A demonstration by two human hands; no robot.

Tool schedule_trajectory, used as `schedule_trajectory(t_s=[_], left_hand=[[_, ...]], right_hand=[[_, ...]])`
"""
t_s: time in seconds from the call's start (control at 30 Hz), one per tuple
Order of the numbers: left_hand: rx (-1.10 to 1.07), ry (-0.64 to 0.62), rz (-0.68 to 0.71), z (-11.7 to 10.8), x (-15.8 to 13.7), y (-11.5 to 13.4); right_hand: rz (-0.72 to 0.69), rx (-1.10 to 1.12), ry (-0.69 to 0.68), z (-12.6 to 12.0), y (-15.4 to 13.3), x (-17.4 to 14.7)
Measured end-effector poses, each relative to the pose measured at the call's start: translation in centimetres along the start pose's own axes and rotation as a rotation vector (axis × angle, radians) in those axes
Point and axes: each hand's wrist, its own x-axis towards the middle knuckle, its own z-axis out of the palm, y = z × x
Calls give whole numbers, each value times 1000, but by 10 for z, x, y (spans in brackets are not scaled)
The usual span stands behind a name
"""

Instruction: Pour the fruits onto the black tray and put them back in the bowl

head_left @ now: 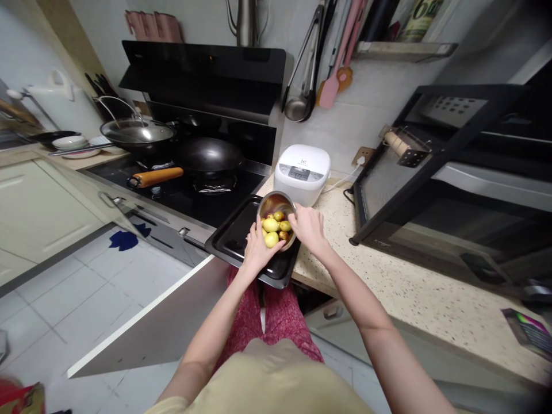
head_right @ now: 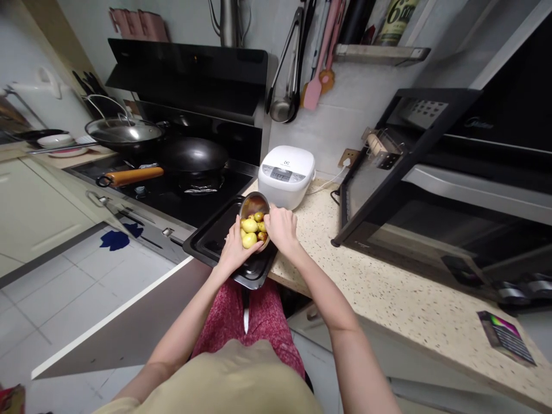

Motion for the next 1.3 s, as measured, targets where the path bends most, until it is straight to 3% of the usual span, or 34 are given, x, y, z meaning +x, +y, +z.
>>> schedule_trajectory(t_s=[0.17, 0.3, 0.6, 1.0, 1.3], left_hand=[[217, -134, -124, -12, -2, 14], [309, -184, -116, -17, -3, 19], [386, -177, -39, -18, -5, 15], [407, -194, -62, -19, -5, 17], [483, -194, -20, -20, -7, 20]], right_hand=[[-1, -39, 40, -7, -2, 4], [-12, -53, 70, -11, -1, 5], [7, -61, 59, -16, 6, 10], [84, -55, 116, -20, 12, 12], [236, 13, 248, -34, 44, -7]])
